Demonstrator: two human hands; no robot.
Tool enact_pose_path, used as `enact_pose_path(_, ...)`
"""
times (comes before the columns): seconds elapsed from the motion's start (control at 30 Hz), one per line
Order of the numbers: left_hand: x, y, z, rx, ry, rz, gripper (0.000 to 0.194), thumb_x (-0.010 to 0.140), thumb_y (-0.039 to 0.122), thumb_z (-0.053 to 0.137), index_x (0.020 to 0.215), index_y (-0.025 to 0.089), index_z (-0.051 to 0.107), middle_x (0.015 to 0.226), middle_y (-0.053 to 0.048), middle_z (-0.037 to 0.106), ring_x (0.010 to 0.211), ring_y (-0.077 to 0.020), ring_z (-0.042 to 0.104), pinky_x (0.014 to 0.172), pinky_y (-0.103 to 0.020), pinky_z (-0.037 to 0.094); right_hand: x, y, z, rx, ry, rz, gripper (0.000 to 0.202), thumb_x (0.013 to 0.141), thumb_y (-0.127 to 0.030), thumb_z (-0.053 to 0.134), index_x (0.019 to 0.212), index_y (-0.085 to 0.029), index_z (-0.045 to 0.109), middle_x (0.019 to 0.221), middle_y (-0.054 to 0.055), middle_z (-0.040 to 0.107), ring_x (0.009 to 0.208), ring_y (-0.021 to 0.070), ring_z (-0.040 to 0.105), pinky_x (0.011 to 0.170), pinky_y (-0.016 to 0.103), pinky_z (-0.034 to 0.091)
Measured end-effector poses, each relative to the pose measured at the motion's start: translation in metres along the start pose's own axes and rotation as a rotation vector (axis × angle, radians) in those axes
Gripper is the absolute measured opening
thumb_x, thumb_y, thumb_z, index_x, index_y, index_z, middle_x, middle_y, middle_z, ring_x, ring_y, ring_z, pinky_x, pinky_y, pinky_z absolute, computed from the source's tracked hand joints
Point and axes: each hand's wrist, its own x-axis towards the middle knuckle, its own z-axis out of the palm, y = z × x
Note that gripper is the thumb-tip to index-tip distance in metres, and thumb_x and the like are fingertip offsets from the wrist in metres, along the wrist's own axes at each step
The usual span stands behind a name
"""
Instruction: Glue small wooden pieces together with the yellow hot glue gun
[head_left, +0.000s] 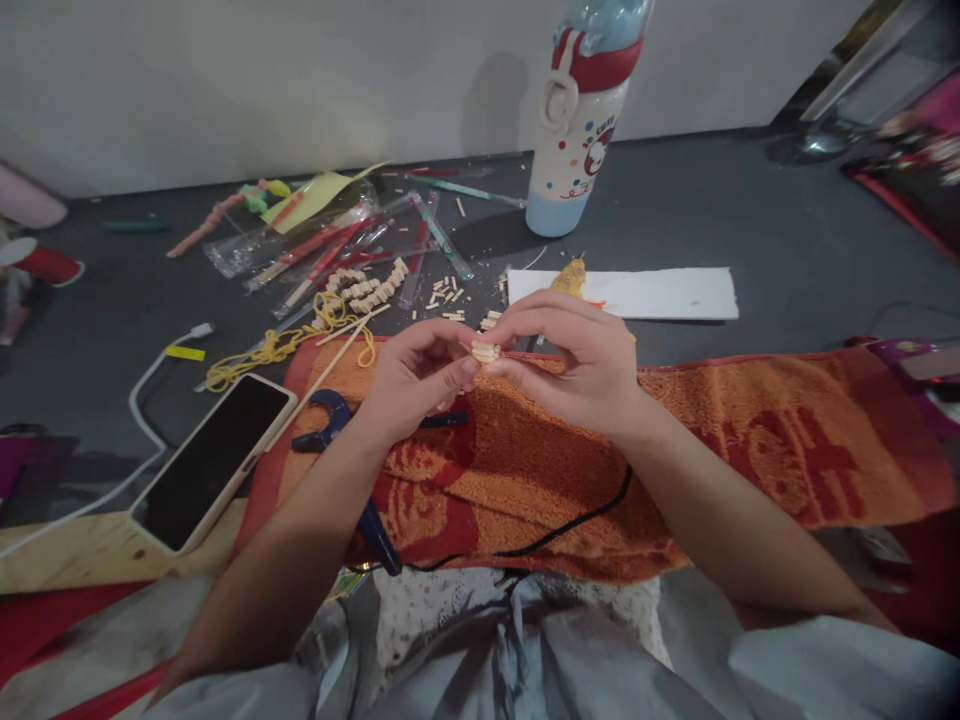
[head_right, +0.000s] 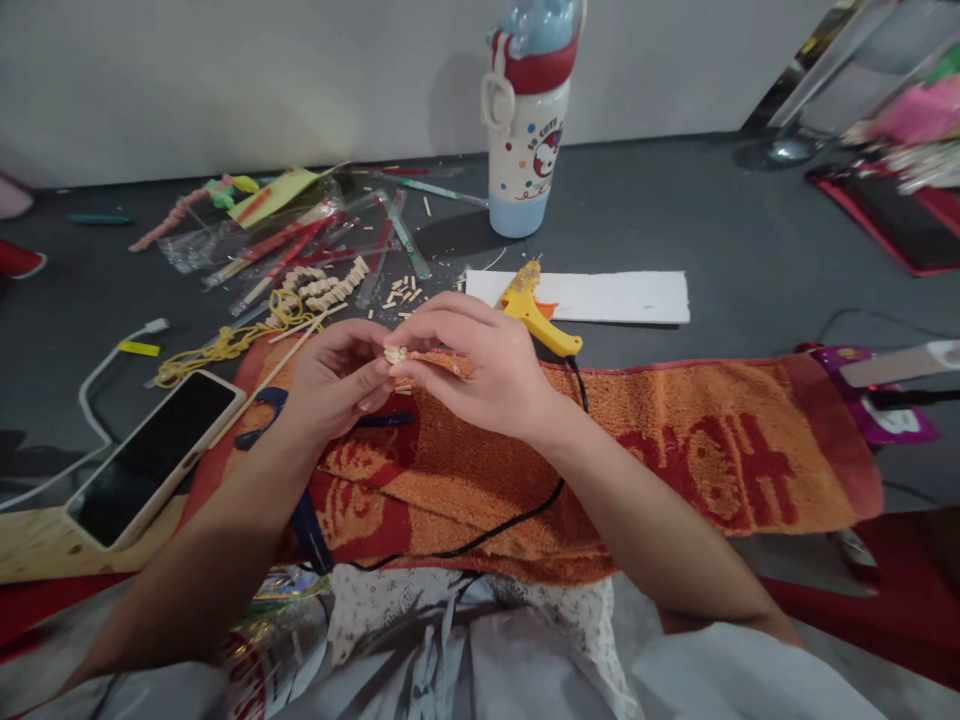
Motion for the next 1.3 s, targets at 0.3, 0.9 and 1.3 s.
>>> enact_pose_path(0.3, 0.000, 0.003, 0.003, 0.009, 0.088, 0.058, 0.025, 0.066, 0.032, 0.084, 0.082, 0.022, 0.068, 0.057, 0.005, 0.060, 0.035, -0.0026, 0.041, 0.031, -0.016, 0.029, 0.000, 0.006, 0.000, -0.008, 0.008, 0.007, 0.014, 0.088, -0.033, 0.063, 0.088, -0.020, 0.069, 0.081, 0.003, 0.070, 0.073, 0.0139, 0.063, 0.067, 0.028, 0.052)
enact_pose_path(0.9, 0.002, 0.012, 0.009, -0.018, 0.182, -0.176, 0.038, 0.055, 0.043, 0.087, 0.075, 0.017, 0.068, 0.048, 0.004, 0.058, 0.030, -0.0007, 0.033, 0.028, -0.015, 0.021, -0.003, 0.018, 0.004, -0.026, -0.012, -0.017, 0.013, 0.088, -0.031, 0.064, 0.092, -0.021, 0.070, 0.087, 0.004, 0.071, 0.080, 0.0158, 0.065, 0.074, 0.031, 0.053)
enact_pose_path(1.3, 0.004, 0.017, 0.006, -0.072, 0.090, -0.315, 0.035, 0.059, 0.037, 0.083, 0.074, 0.016, 0.060, 0.051, 0.005, 0.058, 0.030, 0.0004, 0.031, 0.029, -0.015, 0.016, -0.006, 0.019, 0.008, -0.069, -0.079, 0.002, 0.014, 0.090, -0.031, 0.060, 0.094, -0.021, 0.069, 0.088, 0.004, 0.070, 0.081, 0.0159, 0.065, 0.074, 0.031, 0.052)
